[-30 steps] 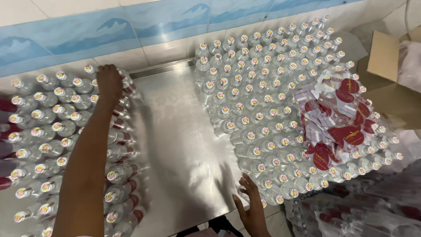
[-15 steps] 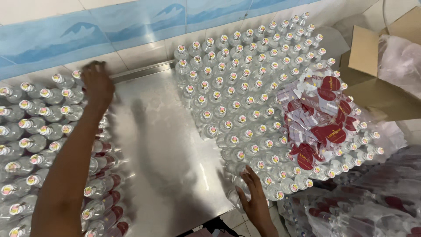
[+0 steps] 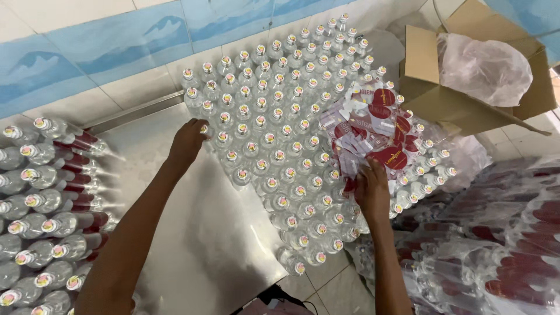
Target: The person repeatedly picks up a clear plastic bottle from a large stack on a metal table and wraps it with a red and white plastic sleeve. After wrapping, the person places the bottle onto a separate stack of wrapped bottles. The process is repeated continuously throughout the video.
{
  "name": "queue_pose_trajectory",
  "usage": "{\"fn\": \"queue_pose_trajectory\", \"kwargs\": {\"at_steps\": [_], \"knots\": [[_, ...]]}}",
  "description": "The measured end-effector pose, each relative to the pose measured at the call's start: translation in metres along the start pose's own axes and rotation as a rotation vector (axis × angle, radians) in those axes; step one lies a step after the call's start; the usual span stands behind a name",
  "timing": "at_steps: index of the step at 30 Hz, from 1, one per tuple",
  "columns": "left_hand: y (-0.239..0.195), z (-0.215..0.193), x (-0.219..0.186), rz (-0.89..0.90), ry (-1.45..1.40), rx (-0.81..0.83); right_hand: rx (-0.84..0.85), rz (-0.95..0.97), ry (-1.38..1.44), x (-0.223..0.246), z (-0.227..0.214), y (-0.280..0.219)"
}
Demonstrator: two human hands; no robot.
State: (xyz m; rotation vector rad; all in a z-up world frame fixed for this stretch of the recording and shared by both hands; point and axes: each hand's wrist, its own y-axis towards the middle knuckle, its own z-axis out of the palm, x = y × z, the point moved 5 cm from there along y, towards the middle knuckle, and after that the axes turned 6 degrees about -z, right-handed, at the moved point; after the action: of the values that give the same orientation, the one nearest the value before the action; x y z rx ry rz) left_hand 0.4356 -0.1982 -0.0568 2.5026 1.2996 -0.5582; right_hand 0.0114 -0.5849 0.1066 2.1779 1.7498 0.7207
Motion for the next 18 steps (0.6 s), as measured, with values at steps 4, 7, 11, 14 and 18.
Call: {"fn": "queue_pose_trajectory", "kwargs": {"at_steps": [4, 7, 11, 14, 18], "knots": [[-0.057, -0.049, -0.011, -0.095, -0.112, -0.019, -0.025, 0.028, -0.062, -0.050, 0.016, 0.045], [-0.103, -0.070, -0.014, -0.181, -0.147, 0.009, -0.001, 0.004, -0.062, -0.078, 0.029, 0.079], [-0.178, -0.076, -0.025, -0.253, -0.133, 0.067, 0.092, -0.026, -0.084, -0.112, 0.070, 0.124], [-0.235, -0.077, -0.039, -0.291, -0.127, 0.110, 0.364, 0.018, -0.205, -0.127, 0.097, 0.136], [-0.292, -0.056, -0.051, -0.300, -0.223, 0.122, 0.338, 0.096, -0.099, -0.074, 0.049, 0.149]]}}
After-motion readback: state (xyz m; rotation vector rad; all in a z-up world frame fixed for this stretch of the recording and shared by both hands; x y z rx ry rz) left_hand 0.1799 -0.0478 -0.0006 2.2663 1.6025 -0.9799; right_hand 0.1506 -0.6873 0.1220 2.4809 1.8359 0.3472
